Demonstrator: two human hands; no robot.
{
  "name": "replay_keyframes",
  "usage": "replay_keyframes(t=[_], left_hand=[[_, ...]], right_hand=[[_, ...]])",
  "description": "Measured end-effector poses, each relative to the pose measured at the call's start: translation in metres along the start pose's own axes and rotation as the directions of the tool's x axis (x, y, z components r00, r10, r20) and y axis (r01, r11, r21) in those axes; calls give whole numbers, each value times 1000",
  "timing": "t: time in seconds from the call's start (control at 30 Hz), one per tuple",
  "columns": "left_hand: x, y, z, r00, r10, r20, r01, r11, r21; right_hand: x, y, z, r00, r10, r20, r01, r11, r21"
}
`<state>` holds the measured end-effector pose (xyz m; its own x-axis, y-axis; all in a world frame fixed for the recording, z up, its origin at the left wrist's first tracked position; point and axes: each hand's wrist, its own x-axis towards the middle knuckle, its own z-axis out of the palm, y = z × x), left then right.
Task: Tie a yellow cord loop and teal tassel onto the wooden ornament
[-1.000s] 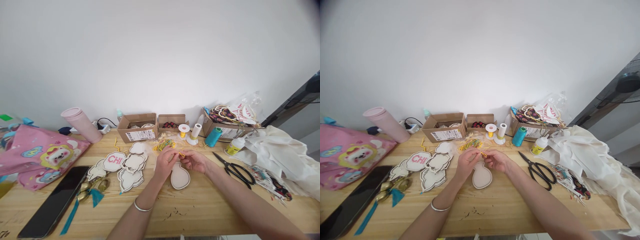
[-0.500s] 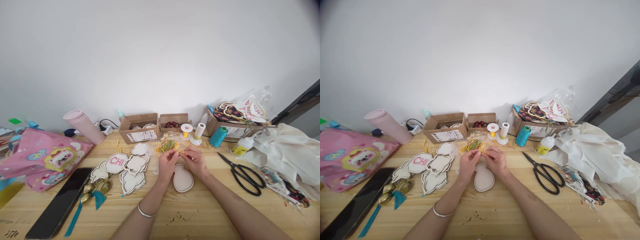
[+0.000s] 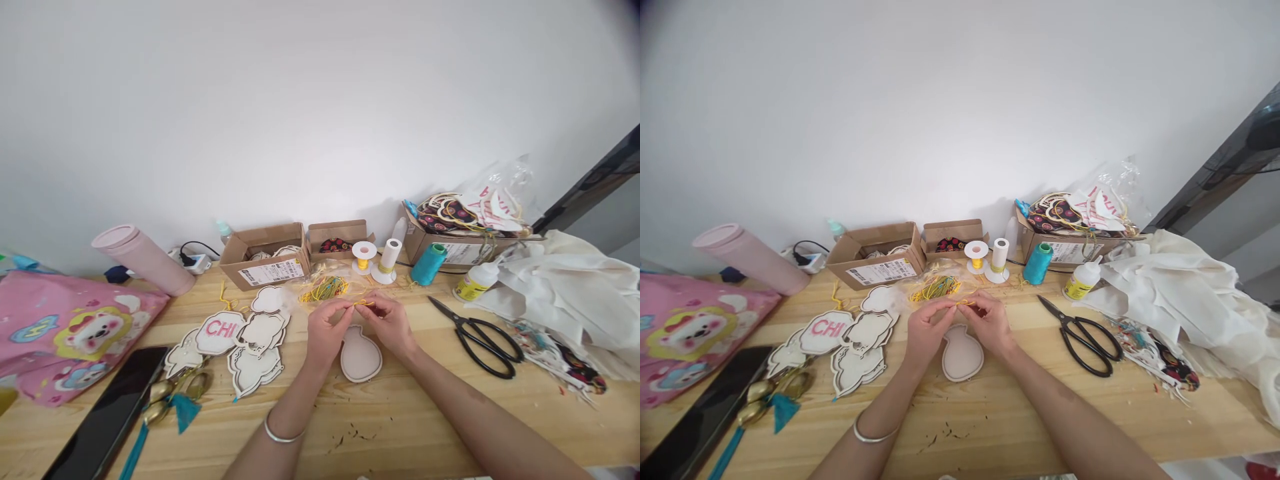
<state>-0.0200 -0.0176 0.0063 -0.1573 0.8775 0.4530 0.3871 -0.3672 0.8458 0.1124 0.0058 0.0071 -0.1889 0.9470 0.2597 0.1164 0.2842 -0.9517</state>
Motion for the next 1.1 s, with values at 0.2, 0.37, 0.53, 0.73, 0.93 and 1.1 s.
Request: replay_keyframes(t=[0.2, 0.37, 0.53, 0.73, 0.93, 1.1], left_hand=[[2, 4, -2, 991, 136, -3, -136, 987, 81], [5, 5, -3, 953, 300, 39, -303, 940, 154], [4, 3, -3, 926, 371, 71, -378, 906, 193], [6, 8, -6, 906, 402, 133, -423, 869, 254], [10, 7, -10, 877, 412, 249, -474, 828, 300], [10, 5, -11, 856, 449, 255, -508, 820, 263]], right_hand=[[0, 1, -1, 999, 18, 29, -19, 1000, 24], [1, -8, -4, 999, 38, 25, -39, 999, 27], [3, -13, -7, 999, 47, 16, -47, 999, -4], [5, -20, -12, 998, -18, 56, 25, 993, -118], [7, -18, -17, 992, -24, 121, 48, 979, -200], [7, -18, -19, 990, 19, 138, 3, 987, -158]])
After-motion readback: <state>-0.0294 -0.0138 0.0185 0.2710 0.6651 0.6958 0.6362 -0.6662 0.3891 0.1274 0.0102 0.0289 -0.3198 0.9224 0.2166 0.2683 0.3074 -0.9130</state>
